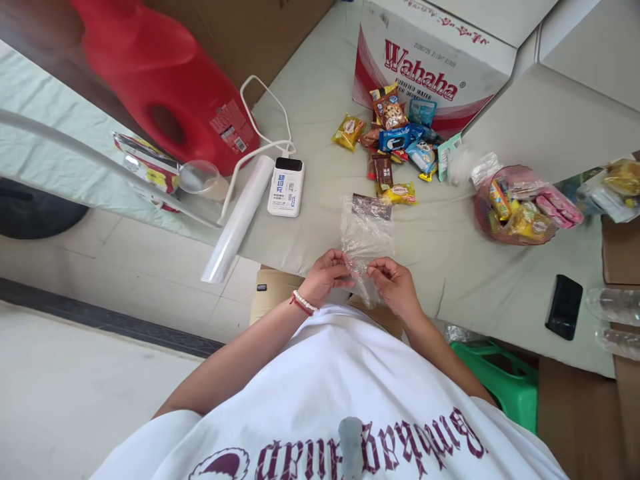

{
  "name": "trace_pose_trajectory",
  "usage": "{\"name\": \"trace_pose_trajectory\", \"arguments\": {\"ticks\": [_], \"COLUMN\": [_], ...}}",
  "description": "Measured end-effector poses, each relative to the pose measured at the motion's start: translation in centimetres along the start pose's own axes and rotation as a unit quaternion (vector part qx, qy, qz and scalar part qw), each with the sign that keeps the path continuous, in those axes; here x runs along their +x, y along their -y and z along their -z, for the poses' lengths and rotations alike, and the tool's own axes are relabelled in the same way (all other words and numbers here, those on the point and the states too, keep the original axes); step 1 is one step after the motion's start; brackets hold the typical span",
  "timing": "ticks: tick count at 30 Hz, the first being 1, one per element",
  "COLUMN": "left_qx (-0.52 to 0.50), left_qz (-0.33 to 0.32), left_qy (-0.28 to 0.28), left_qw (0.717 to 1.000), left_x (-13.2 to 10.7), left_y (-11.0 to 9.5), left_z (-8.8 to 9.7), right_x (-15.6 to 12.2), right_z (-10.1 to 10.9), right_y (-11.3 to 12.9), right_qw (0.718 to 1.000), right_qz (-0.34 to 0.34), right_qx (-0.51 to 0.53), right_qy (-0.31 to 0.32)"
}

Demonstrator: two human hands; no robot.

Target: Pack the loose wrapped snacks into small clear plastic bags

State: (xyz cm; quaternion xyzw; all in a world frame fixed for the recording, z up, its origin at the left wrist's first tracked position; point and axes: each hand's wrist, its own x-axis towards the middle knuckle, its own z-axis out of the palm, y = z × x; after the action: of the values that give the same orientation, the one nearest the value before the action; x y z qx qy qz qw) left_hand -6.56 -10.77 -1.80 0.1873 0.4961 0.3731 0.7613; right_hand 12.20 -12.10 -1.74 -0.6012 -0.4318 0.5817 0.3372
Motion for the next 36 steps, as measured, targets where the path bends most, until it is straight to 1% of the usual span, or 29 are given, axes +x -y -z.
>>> {"name": "trace_pose_trajectory", "arguments": {"ticks": [3,5,8,10,12,13,15,17,19,21,23,25,27,28,29,31,34,36], "left_qx": [-0.003,0.008,0.037,0.045,0.046,0.045,0.044,0.039,0.026,0.005,-0.014,-0.026,-0.034,-0.037,-0.038,-0.039,-0.031,-0.017], "left_qz": [-0.004,-0.011,-0.015,-0.026,-0.045,-0.054,-0.069,-0.077,-0.073,-0.062,-0.055,-0.059,-0.064,-0.065,-0.064,-0.065,-0.068,-0.072], "left_qy": [-0.001,-0.011,-0.009,-0.005,-0.006,-0.008,-0.013,-0.022,-0.029,-0.027,-0.019,-0.009,0.0,0.003,0.004,-0.002,-0.023,-0.034], "left_qw": [1.0,1.0,0.999,0.999,0.998,0.998,0.997,0.996,0.997,0.998,0.998,0.998,0.997,0.997,0.997,0.997,0.997,0.997], "left_x": [-0.2,0.0,0.5,0.9,1.2,1.3,1.5,1.6,1.6,1.4,1.2,1.1,1.0,1.0,1.0,1.0,0.8,0.7], "left_y": [0.4,0.8,1.2,1.3,1.4,1.5,1.5,1.5,1.4,1.3,1.2,1.2,1.2,1.3,1.3,1.3,1.3,1.3], "left_z": [0.0,-0.1,-0.2,-0.4,-0.6,-0.7,-0.8,-0.8,-0.8,-0.6,-0.5,-0.5,-0.5,-0.5,-0.5,-0.5,-0.2,0.1], "right_x": [-0.1,-0.3,-1.2,-1.8,-2.2,-2.3,-2.4,-2.2,-2.1,-2.3,-2.6,-3.0,-3.1,-3.1,-3.0,-2.7,-2.2,-2.0], "right_z": [-0.1,0.0,0.3,0.6,0.9,1.1,1.5,1.8,2.1,2.1,1.8,1.4,1.1,1.0,0.9,0.9,1.1,1.1], "right_y": [0.3,0.6,1.0,1.2,1.1,0.9,0.5,0.1,-0.1,0.1,0.5,0.8,0.8,0.8,0.6,0.3,0.1,0.1], "right_qw": [1.0,1.0,0.994,0.977,0.959,0.955,0.963,0.979,0.989,0.99,0.979,0.955,0.933,0.93,0.933,0.951,0.984,0.993], "right_qz": [-0.014,0.003,0.06,0.094,0.105,0.101,0.081,0.048,0.02,0.023,0.064,0.111,0.136,0.139,0.137,0.114,0.033,-0.014], "right_qx": [0.028,0.007,-0.092,-0.19,-0.263,-0.276,-0.253,-0.195,-0.146,-0.14,-0.192,-0.274,-0.332,-0.34,-0.333,-0.286,-0.175,-0.113], "right_qy": [0.004,0.009,0.012,0.016,0.029,0.034,0.038,0.03,0.022,0.015,0.001,-0.017,-0.02,-0.018,-0.013,-0.006,0.006,0.021]}}
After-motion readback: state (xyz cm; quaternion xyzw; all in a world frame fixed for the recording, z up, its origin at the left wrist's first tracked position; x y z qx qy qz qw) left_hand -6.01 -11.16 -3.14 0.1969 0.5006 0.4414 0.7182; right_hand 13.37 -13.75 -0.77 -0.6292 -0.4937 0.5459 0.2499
